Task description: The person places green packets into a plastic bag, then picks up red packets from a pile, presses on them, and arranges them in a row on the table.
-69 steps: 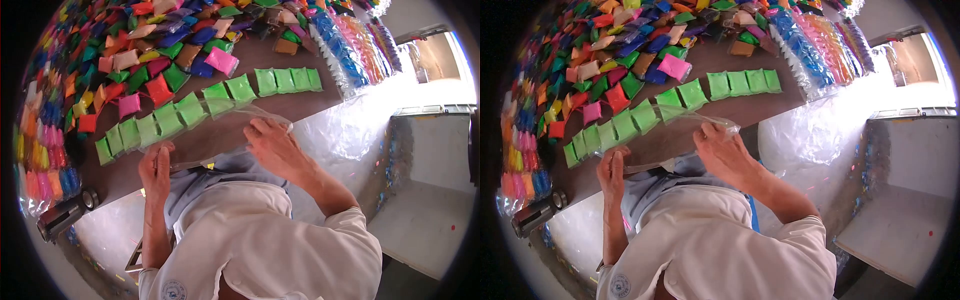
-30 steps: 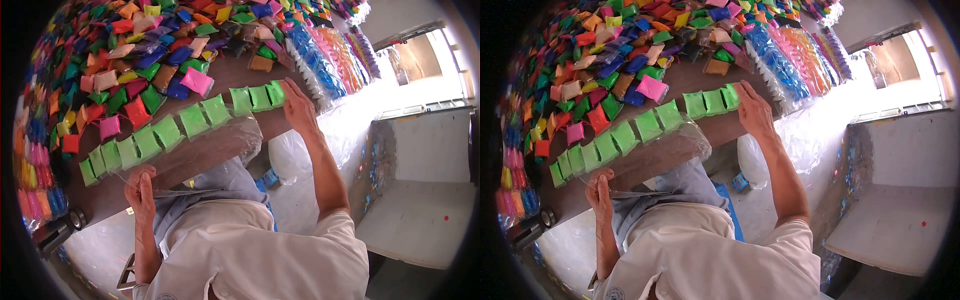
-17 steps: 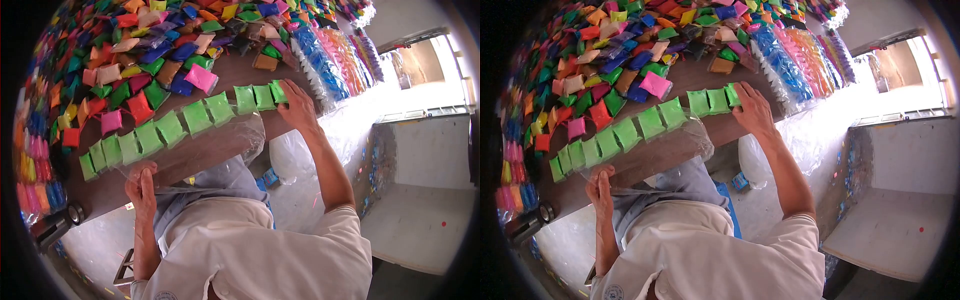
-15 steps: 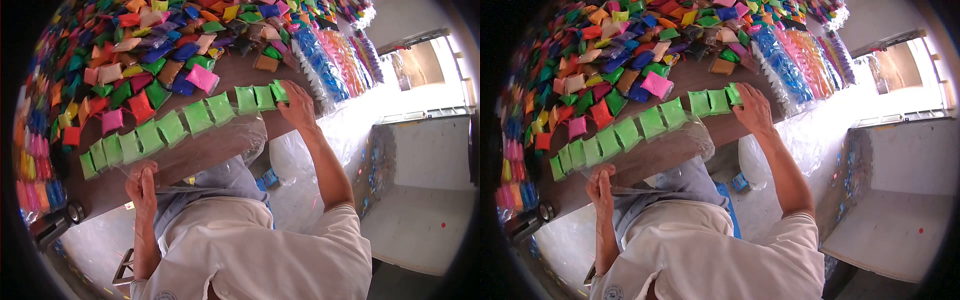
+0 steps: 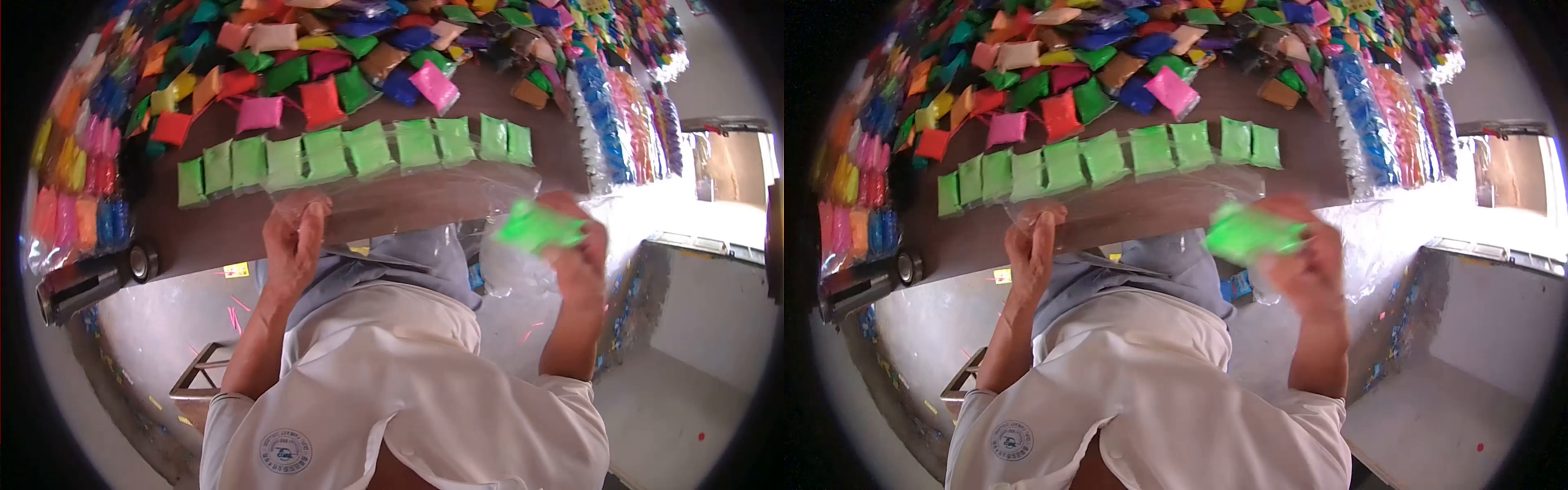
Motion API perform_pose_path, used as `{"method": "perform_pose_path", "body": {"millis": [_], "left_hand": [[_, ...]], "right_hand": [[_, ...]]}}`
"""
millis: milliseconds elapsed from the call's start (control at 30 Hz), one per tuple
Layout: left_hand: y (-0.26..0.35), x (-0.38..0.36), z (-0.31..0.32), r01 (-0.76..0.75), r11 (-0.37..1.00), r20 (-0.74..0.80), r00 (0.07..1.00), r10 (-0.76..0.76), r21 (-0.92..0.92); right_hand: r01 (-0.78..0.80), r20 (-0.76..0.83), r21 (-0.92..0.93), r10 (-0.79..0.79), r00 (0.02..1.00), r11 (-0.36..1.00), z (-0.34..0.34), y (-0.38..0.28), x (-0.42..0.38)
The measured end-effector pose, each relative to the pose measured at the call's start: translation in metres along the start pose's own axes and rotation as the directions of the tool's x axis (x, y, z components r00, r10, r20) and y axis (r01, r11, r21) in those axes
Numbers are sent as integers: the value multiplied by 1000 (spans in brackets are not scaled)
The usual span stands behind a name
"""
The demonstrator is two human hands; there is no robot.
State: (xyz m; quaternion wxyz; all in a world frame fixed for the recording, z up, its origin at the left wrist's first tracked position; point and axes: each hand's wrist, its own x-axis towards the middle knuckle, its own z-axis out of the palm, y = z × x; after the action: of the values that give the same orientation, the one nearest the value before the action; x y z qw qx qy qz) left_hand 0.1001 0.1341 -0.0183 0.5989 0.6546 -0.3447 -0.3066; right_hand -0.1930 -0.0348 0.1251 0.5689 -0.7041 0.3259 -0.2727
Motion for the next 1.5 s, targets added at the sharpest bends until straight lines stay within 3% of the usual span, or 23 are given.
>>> {"method": "perform_pose_path", "body": {"millis": [33, 133, 200, 300, 400, 500, 600, 800, 900, 1000, 1133, 1300, 1400, 1500], "left_hand": [[-2, 0, -1, -34, 999, 13, 999, 34, 5], [-1, -1, -1, -57, 998, 28, 998, 58, -22], [-3, 0, -2, -101, 994, 34, 994, 103, -39], [1, -1, -1, -99, 993, 18, 995, 101, -57], [-1, 2, -2, -181, 983, 30, 983, 182, -27], [-1, 8, -4, -307, 949, 58, 951, 303, 74], [2, 6, 0, -179, 979, 29, 984, 177, 101], [4, 12, 2, -299, 931, 50, 954, 295, 209], [5, 8, 4, -206, 963, 10, 978, 207, 172], [2, 7, 6, -218, 969, -16, 975, 222, 114], [1, 9, 2, -270, 956, 24, 963, 269, 113], [4, 6, 0, -194, 977, 47, 981, 190, 90], [2, 5, -3, -164, 984, 60, 985, 160, 65], [6, 4, -4, -100, 994, 80, 992, 97, 46]], "right_hand": [[95, 84, -89, -87, 993, 991, 22, 1, 3], [116, 247, -310, -37, 968, 944, 76, -6, 24], [198, 171, -397, -140, 975, 896, 106, 2, 35], [136, 99, -527, -98, 990, 839, 130, 3, 45], [114, 219, -651, 43, 975, 751, 139, 12, 50], [189, 215, -633, -64, 975, 751, 152, 19, 50], [217, 253, -610, -72, 965, 762, 162, 26, 52], [167, 114, -579, -123, 986, 798, 185, 41, 50], [184, 125, -497, -140, 982, 848, 185, 41, 43], [115, 280, -239, -45, 959, 964, 172, 29, 40], [-18, 298, 33, 7, 955, 999, 168, 48, 37], [32, 277, -99, -3, 961, 995, 167, 52, 43], [-108, 242, -39, 115, 963, 993, 175, 49, 49], [-140, 259, 41, 125, 958, 989, 183, 59, 52]]}}
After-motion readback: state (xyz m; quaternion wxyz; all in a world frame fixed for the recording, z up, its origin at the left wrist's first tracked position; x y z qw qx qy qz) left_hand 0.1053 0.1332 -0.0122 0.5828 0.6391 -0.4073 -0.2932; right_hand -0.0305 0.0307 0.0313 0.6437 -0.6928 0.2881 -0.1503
